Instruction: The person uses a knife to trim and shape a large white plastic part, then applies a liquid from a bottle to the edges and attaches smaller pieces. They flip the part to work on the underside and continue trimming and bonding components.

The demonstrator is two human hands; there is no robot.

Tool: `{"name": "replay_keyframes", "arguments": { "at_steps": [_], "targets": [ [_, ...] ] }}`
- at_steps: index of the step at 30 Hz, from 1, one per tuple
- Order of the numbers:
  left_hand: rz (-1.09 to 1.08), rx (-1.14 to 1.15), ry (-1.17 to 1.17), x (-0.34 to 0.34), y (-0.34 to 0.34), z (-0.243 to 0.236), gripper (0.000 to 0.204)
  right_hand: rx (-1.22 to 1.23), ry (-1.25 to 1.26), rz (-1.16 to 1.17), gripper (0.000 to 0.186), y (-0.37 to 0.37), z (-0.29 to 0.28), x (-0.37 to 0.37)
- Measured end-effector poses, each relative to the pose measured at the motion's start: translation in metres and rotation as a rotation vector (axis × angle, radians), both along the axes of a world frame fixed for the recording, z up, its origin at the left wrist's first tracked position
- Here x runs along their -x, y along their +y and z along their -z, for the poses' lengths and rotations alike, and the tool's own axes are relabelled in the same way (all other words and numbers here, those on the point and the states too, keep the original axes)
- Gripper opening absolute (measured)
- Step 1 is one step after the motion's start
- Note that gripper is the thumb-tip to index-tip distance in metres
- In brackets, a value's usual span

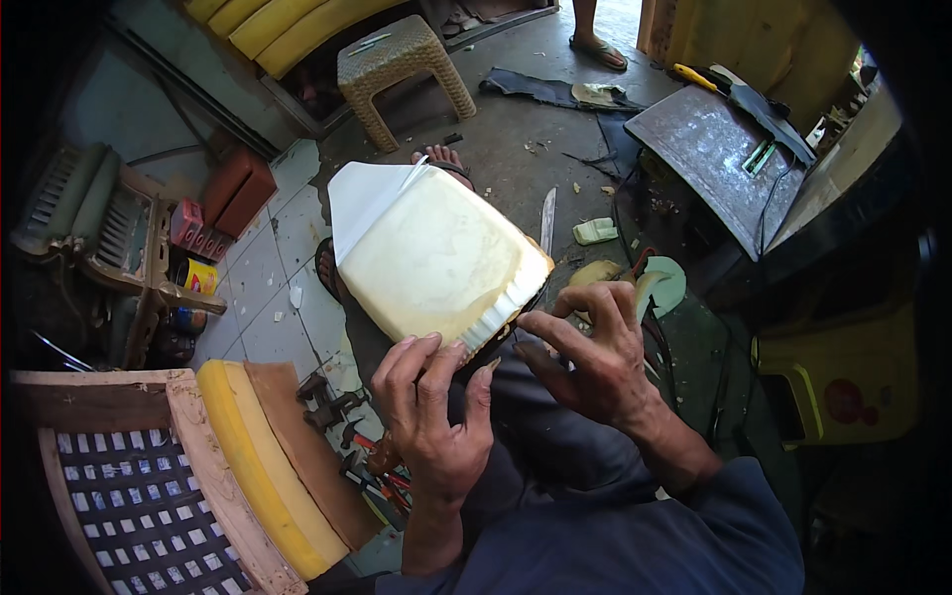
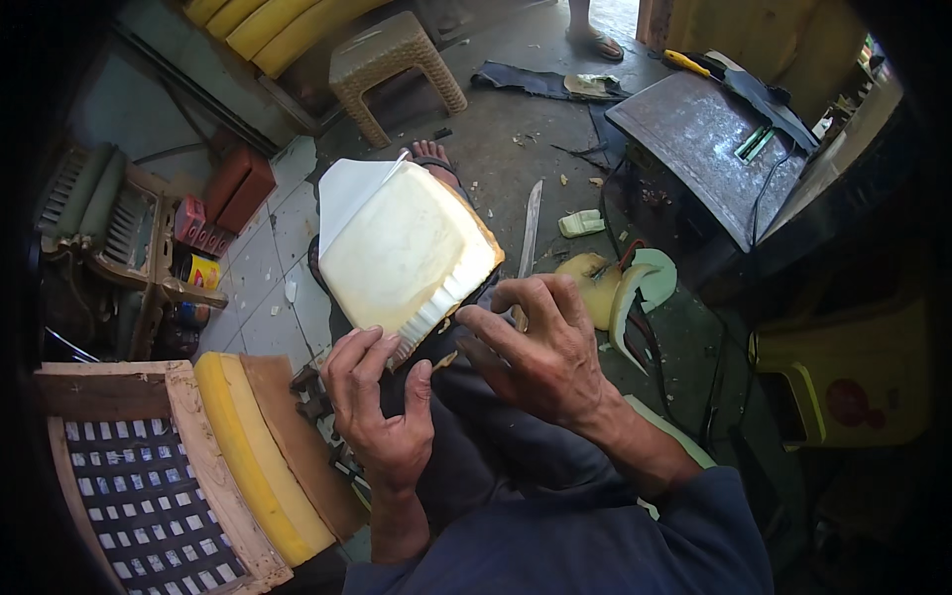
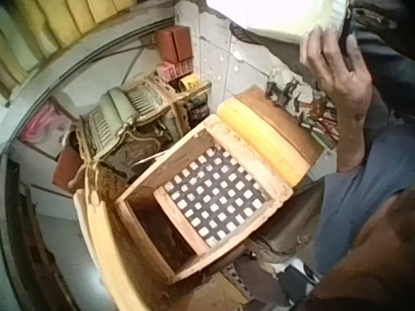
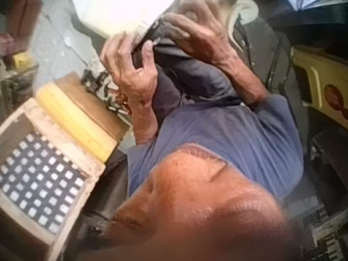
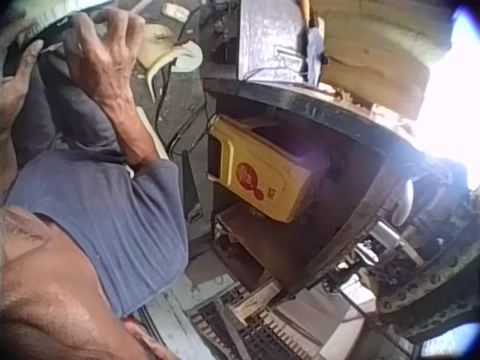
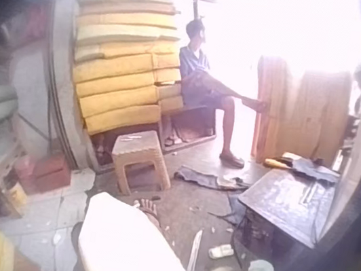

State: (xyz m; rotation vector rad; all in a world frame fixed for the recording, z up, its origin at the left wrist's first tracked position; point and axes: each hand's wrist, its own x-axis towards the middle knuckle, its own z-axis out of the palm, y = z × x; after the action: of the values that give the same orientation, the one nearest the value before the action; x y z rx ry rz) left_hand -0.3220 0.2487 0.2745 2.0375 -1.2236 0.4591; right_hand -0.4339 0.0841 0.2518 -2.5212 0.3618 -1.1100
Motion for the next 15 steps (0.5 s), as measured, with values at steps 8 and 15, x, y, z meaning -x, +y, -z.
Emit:
{"name": "replay_keyframes", "arguments": {
  "at_steps": [8, 15],
  "targets": [
    [0.012, 0.057, 0.099, -0.003, 0.007, 0.006, 0.034, -0.272, -0.058, -0.429, 0.036, -0.011, 0.000, 0.000],
    [-0.085, 0.071, 0.001, 0.005, 0.017, 0.014, 0.023, -0.486, -0.110, -0.232, 0.038, -0.021, 0.009, 0.022]
  ]
}}
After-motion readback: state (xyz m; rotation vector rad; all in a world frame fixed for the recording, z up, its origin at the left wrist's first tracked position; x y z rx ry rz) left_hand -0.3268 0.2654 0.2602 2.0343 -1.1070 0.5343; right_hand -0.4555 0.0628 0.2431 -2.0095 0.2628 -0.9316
